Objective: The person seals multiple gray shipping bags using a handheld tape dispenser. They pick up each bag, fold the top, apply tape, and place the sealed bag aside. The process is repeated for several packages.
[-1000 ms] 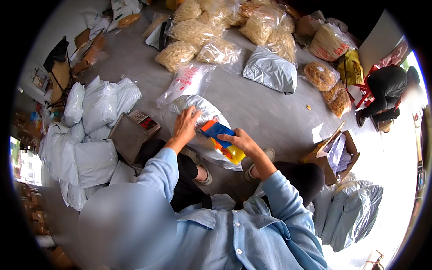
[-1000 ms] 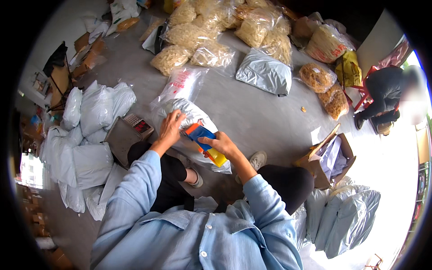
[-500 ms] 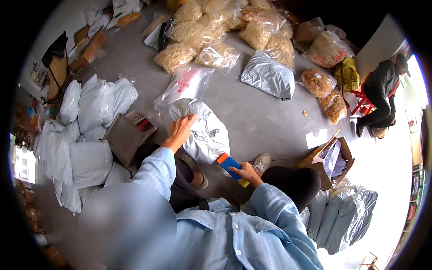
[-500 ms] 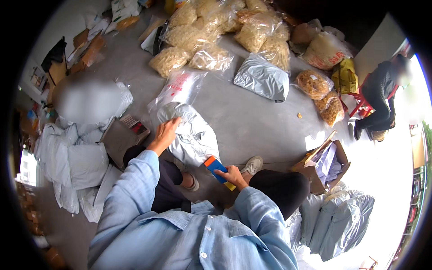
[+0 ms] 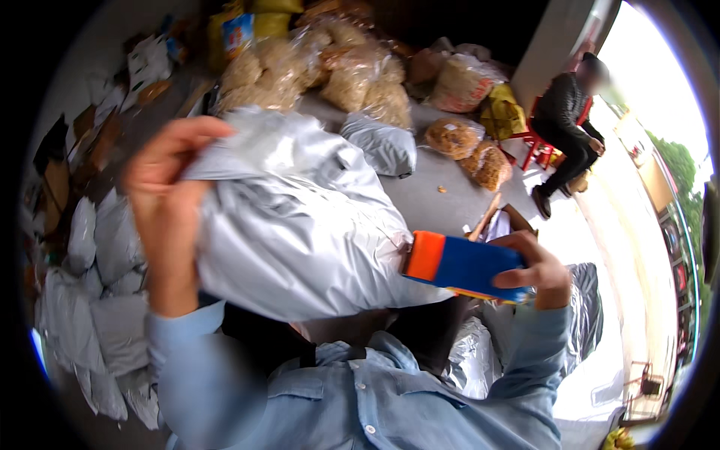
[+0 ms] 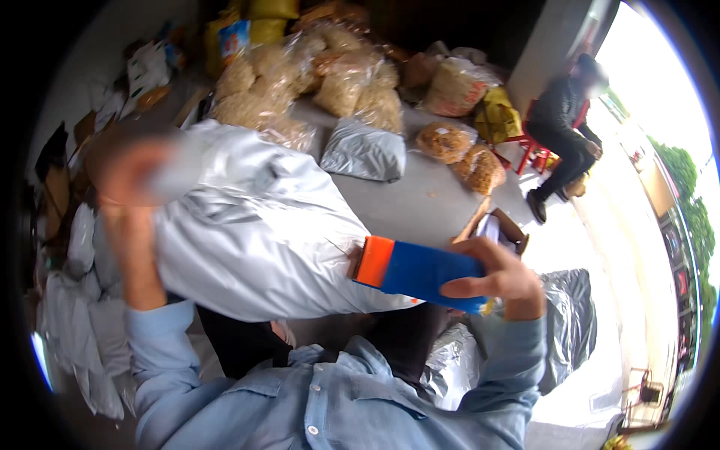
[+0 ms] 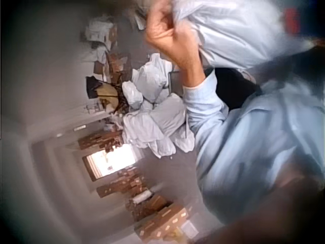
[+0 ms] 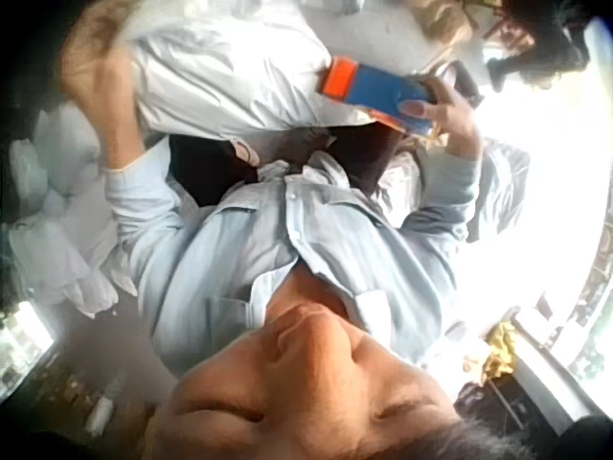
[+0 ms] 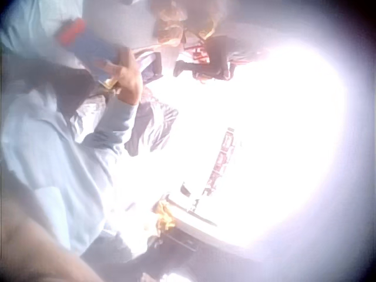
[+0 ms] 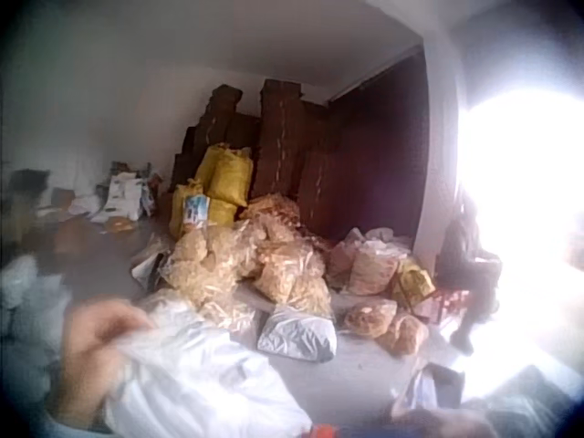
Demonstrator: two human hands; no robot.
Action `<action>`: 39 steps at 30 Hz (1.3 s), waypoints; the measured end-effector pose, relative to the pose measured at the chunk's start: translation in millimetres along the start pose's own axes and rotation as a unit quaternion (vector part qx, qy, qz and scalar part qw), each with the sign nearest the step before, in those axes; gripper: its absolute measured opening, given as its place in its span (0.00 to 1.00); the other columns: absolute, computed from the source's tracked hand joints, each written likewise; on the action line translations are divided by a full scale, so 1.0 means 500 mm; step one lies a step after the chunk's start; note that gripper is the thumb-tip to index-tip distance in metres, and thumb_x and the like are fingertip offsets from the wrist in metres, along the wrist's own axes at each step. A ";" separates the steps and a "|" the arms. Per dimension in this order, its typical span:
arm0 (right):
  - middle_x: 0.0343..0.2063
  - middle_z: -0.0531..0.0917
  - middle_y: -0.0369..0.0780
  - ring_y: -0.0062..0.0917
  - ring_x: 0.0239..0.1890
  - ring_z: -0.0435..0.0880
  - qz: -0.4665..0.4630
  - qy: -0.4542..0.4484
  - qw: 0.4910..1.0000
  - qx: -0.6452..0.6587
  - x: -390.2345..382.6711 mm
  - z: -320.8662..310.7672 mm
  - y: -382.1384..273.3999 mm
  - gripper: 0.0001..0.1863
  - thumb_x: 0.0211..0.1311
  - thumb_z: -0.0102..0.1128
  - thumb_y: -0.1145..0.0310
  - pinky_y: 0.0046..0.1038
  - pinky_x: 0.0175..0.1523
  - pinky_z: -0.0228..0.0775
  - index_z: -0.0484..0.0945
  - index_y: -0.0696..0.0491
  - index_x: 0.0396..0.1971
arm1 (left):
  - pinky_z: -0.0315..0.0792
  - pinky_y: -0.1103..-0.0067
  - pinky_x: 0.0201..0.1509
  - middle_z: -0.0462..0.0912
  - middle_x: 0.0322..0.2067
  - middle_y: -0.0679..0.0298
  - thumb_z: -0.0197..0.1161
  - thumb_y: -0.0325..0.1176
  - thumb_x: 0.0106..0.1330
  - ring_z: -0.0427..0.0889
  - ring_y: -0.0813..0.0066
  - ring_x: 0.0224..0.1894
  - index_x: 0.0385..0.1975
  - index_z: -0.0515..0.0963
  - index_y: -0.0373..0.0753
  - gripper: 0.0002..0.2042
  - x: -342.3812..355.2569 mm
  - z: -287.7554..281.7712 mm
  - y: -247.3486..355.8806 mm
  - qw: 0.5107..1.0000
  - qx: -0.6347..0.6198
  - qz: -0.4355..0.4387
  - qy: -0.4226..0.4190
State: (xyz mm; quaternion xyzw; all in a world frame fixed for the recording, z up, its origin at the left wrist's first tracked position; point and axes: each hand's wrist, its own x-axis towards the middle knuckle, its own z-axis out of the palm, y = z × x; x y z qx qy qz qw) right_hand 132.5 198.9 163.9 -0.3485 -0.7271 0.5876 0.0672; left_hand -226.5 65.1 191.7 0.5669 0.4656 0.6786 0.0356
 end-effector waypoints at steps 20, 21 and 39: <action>0.40 0.75 0.46 0.32 0.41 0.76 0.213 0.211 0.954 0.030 -0.294 -0.012 0.225 0.42 0.29 0.70 0.50 0.28 0.46 0.67 0.71 0.60 0.47 | 0.69 0.85 0.40 0.82 0.29 0.63 0.48 0.14 0.45 0.78 0.77 0.30 0.31 0.80 0.33 0.16 -0.021 -0.095 -0.434 0.969 0.023 -0.239 -0.052; 0.40 0.75 0.45 0.32 0.43 0.74 0.206 0.249 0.944 0.066 -0.275 0.040 0.253 0.40 0.32 0.70 0.51 0.28 0.48 0.66 0.70 0.60 0.47 | 0.69 0.83 0.41 0.81 0.33 0.62 0.48 0.14 0.44 0.77 0.74 0.33 0.32 0.80 0.33 0.17 -0.023 -0.090 -0.424 0.974 0.122 -0.170 -0.084; 0.36 0.75 0.46 0.29 0.41 0.76 -0.028 0.286 0.950 0.124 -0.038 0.121 -0.010 0.42 0.32 0.71 0.46 0.25 0.47 0.67 0.71 0.65 0.42 | 0.64 0.70 0.54 0.75 0.41 0.50 0.69 0.42 0.44 0.73 0.54 0.46 0.44 0.69 0.29 0.30 -0.067 0.147 -0.028 0.940 0.160 0.116 -0.278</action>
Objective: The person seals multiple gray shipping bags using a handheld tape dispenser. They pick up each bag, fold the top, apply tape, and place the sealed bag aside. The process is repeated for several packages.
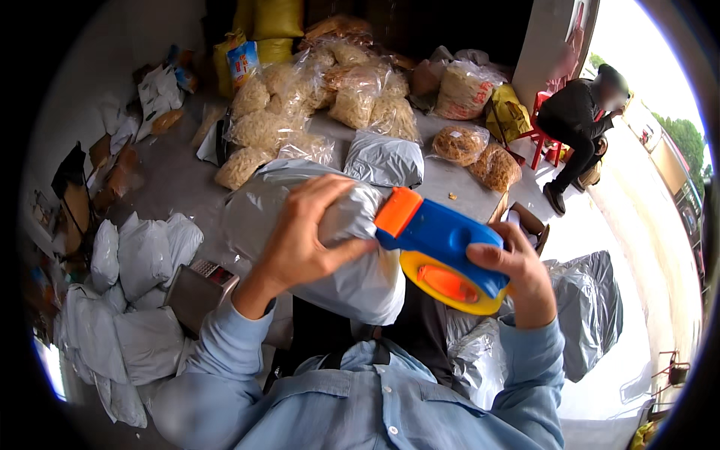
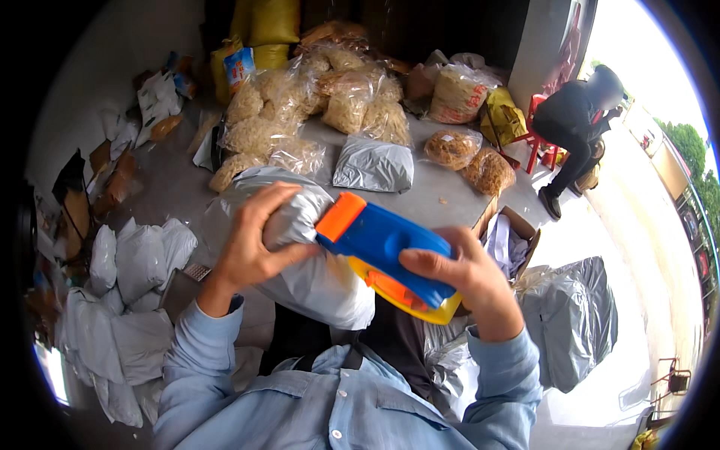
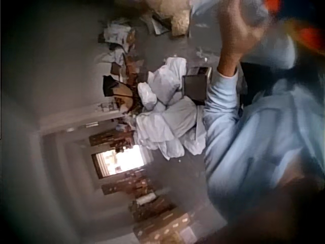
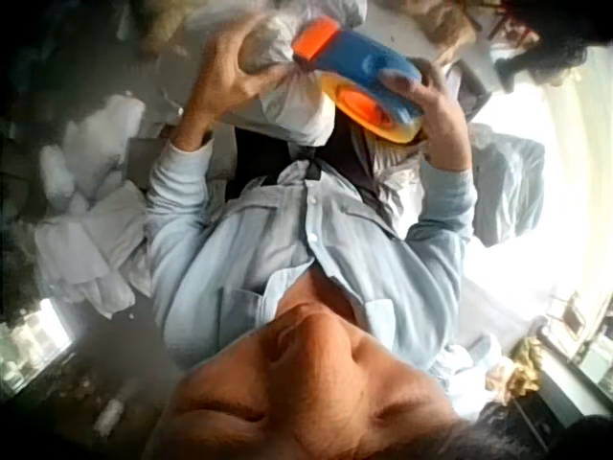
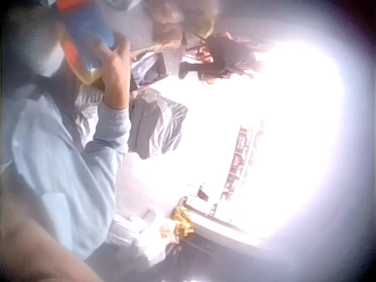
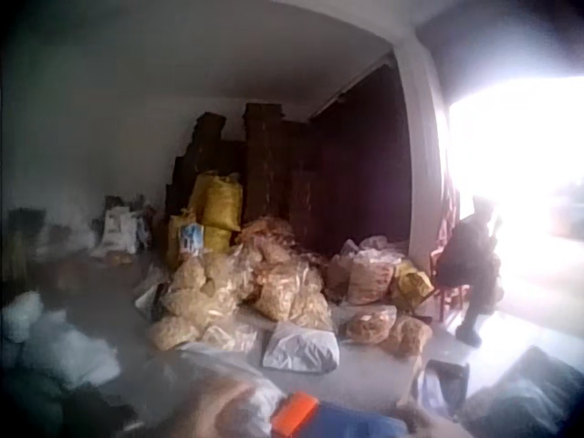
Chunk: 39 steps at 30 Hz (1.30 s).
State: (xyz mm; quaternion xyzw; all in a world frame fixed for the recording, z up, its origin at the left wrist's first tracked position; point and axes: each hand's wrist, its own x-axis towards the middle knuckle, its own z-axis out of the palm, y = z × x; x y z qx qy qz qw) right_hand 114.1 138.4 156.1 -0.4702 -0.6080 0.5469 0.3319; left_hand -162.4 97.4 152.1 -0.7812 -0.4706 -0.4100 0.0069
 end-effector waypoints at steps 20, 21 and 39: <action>0.32 0.79 0.42 0.23 0.33 0.78 -0.071 -0.178 0.980 0.054 0.035 0.074 0.162 0.34 0.44 0.67 0.49 0.21 0.39 0.72 0.72 0.65 0.40 | 0.73 0.81 0.42 0.82 0.33 0.53 0.52 0.15 0.43 0.82 0.70 0.37 0.36 0.78 0.29 0.17 -0.025 -0.046 -0.087 0.978 -0.028 -0.053 0.200; 0.30 0.79 0.42 0.22 0.32 0.78 -0.060 -0.207 0.973 0.078 0.040 0.085 0.221 0.34 0.44 0.67 0.49 0.21 0.38 0.72 0.73 0.65 0.40 | 0.73 0.81 0.42 0.82 0.33 0.53 0.51 0.15 0.43 0.82 0.70 0.37 0.35 0.79 0.29 0.17 -0.023 -0.049 -0.086 0.978 -0.028 -0.043 0.201; 0.48 0.71 0.55 0.45 0.47 0.75 -0.288 0.013 0.891 0.352 -0.169 -0.305 0.147 0.34 0.42 0.54 0.56 0.47 0.54 0.65 0.64 0.58 0.52 | 0.72 0.81 0.46 0.82 0.36 0.60 0.48 0.15 0.48 0.79 0.76 0.40 0.33 0.81 0.37 0.17 0.117 -0.216 0.056 0.917 -0.008 0.039 0.398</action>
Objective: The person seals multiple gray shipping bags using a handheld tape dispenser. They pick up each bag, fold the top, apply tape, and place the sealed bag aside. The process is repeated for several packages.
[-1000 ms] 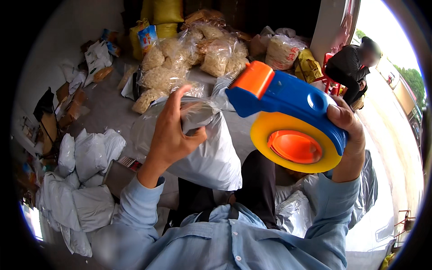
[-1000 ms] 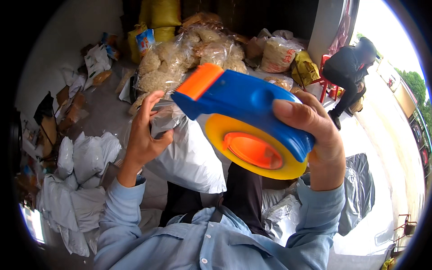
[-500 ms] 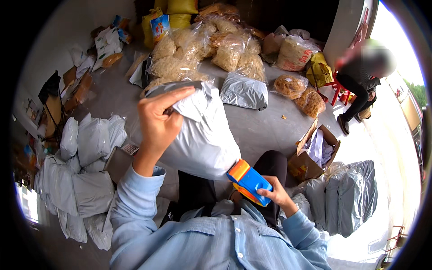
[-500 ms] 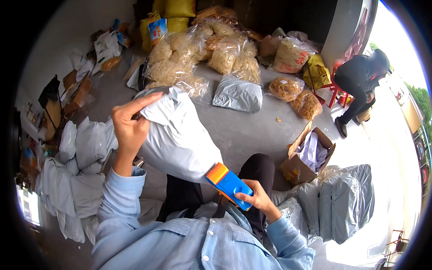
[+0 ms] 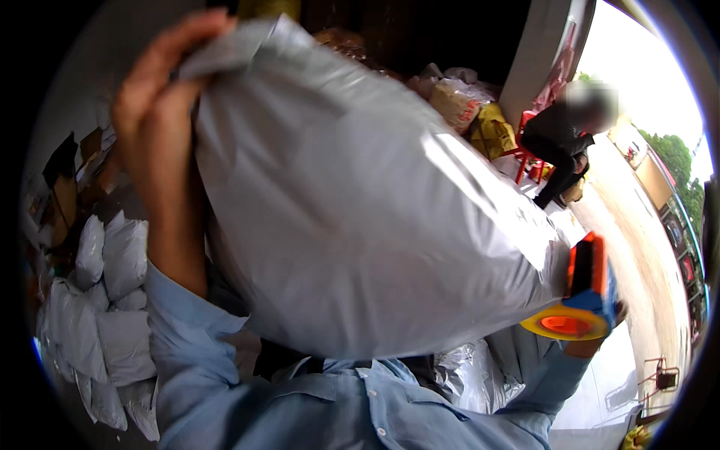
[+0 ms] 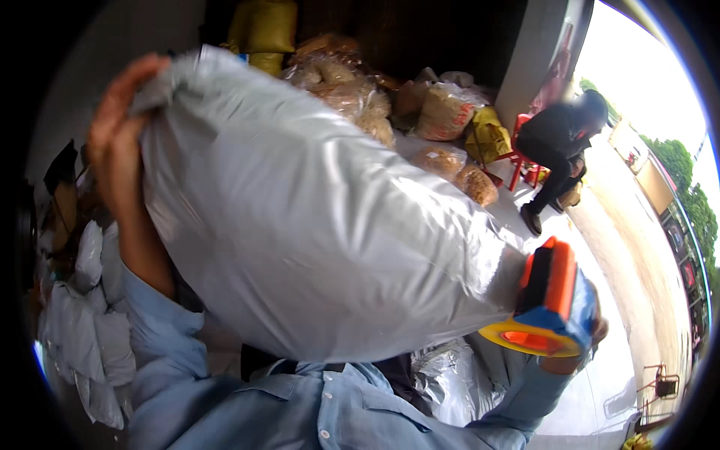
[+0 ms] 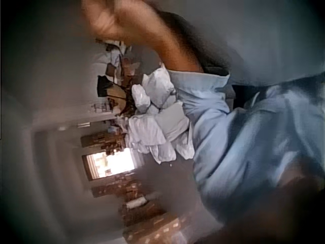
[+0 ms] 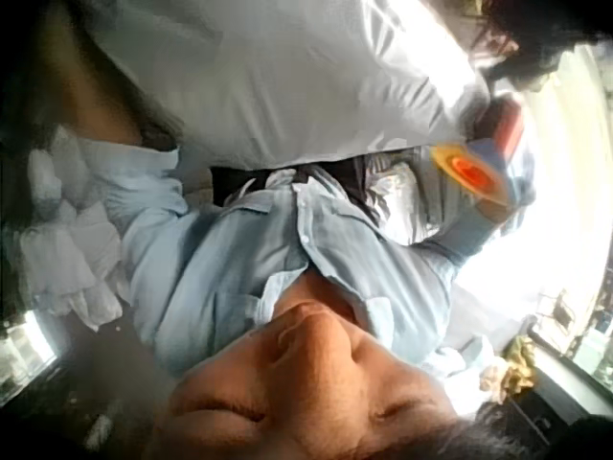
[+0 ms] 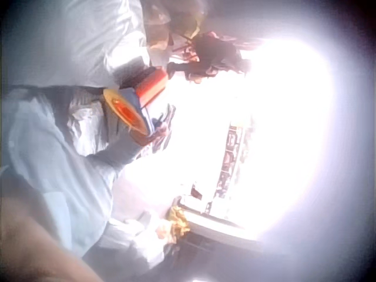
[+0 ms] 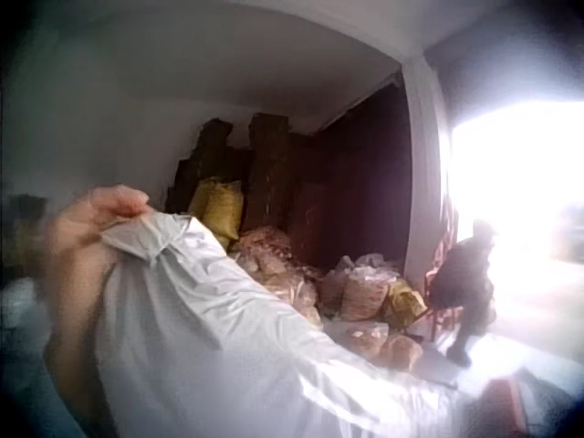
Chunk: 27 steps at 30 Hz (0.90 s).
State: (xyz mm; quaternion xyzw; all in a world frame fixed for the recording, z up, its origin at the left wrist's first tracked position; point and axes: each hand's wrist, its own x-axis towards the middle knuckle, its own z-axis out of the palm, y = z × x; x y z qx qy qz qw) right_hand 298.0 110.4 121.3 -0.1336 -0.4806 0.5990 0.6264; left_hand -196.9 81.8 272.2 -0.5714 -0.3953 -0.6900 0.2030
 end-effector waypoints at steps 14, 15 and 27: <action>0.29 0.79 0.46 0.29 0.27 0.81 0.037 -0.143 0.885 -0.442 0.257 0.203 -0.154 0.27 0.38 0.62 0.60 0.28 0.33 0.77 0.71 0.63 0.37 | 0.68 0.84 0.46 0.77 0.37 0.60 0.49 0.10 0.46 0.76 0.75 0.40 0.23 0.78 0.32 0.12 -0.301 -0.043 -0.215 0.935 -0.160 -0.305 -0.086; 0.29 0.79 0.46 0.29 0.28 0.80 0.164 -0.101 0.923 -0.332 0.299 0.259 -0.108 0.27 0.38 0.61 0.60 0.28 0.34 0.77 0.71 0.63 0.37 | 0.68 0.84 0.46 0.77 0.37 0.60 0.48 0.10 0.46 0.76 0.75 0.40 0.23 0.78 0.32 0.12 -0.296 -0.094 -0.201 0.943 -0.108 -0.304 -0.079; 0.36 0.76 0.49 0.34 0.38 0.78 0.315 0.009 0.868 -0.383 0.308 -0.057 -0.006 0.32 0.35 0.61 0.61 0.33 0.48 0.72 0.69 0.62 0.44 | 0.67 0.83 0.46 0.77 0.37 0.61 0.45 0.12 0.43 0.73 0.76 0.40 0.23 0.76 0.31 0.13 -0.328 -0.131 -0.248 0.918 -0.120 -0.367 -0.095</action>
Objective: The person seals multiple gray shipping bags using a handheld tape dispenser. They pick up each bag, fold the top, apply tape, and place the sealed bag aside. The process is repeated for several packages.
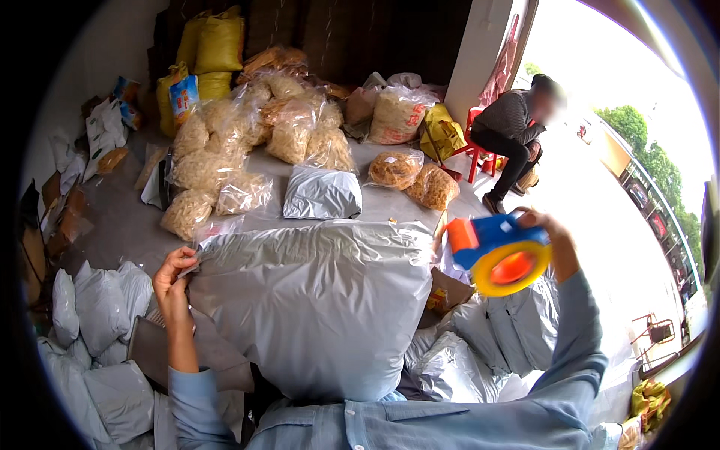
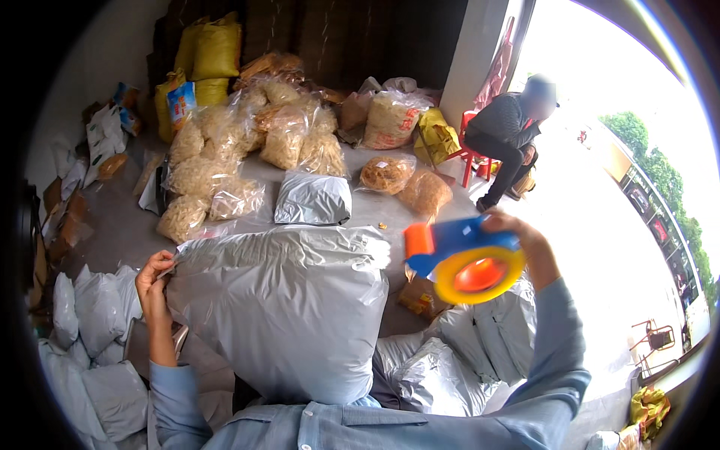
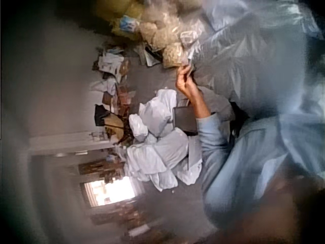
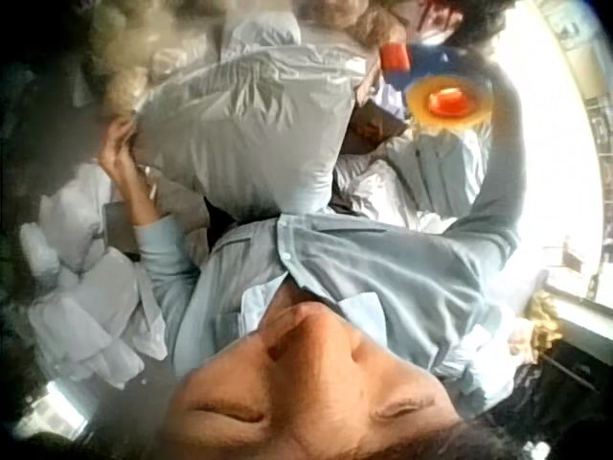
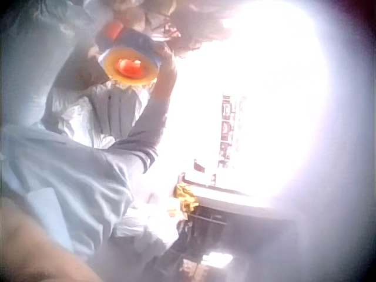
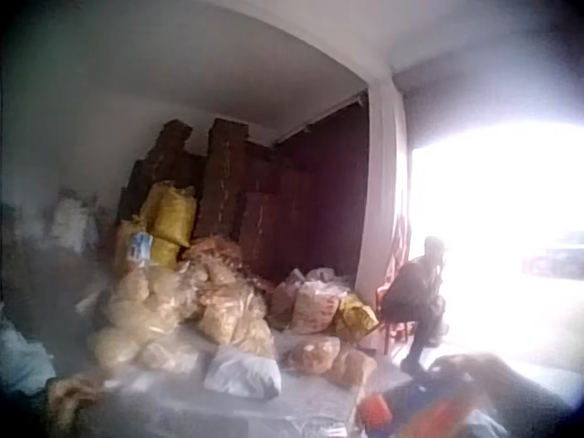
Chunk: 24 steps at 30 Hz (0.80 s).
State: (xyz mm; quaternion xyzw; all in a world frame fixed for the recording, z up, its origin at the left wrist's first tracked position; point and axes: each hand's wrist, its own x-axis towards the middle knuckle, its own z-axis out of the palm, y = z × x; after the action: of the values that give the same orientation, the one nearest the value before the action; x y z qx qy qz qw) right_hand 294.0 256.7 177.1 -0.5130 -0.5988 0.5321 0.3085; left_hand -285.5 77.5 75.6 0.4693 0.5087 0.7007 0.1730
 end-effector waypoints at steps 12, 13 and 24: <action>0.44 0.73 0.50 0.32 0.43 0.77 0.016 -0.133 0.976 0.173 -0.050 0.354 0.026 0.41 0.44 0.65 0.54 0.27 0.47 0.72 0.60 0.66 0.52 | 0.63 0.67 0.56 0.76 0.43 0.56 0.67 0.38 0.44 0.72 0.60 0.49 0.44 0.74 0.35 0.25 0.022 0.283 0.230 0.753 0.373 0.325 -0.434; 0.44 0.73 0.50 0.31 0.42 0.77 -0.022 -0.158 0.972 0.170 -0.062 0.350 0.025 0.41 0.42 0.66 0.54 0.26 0.46 0.72 0.61 0.66 0.52 | 0.66 0.70 0.51 0.77 0.37 0.57 0.65 0.29 0.43 0.74 0.61 0.43 0.40 0.75 0.35 0.20 0.034 0.280 0.222 0.768 0.380 0.275 -0.437; 0.23 0.78 0.39 0.24 0.27 0.78 0.055 -0.137 0.972 -0.184 -0.166 0.204 0.263 0.36 0.37 0.66 0.42 0.21 0.33 0.70 0.76 0.61 0.35 | 0.62 0.68 0.56 0.76 0.33 0.54 0.56 0.27 0.39 0.73 0.58 0.42 0.27 0.77 0.31 0.13 -0.017 0.254 0.232 0.739 0.385 0.365 -0.415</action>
State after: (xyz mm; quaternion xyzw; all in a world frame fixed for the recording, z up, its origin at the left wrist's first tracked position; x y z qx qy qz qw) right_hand 261.9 133.4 41.7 -0.5154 -0.6938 0.4940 0.0945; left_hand -147.9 92.2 178.3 0.8899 0.4029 0.1903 -0.0981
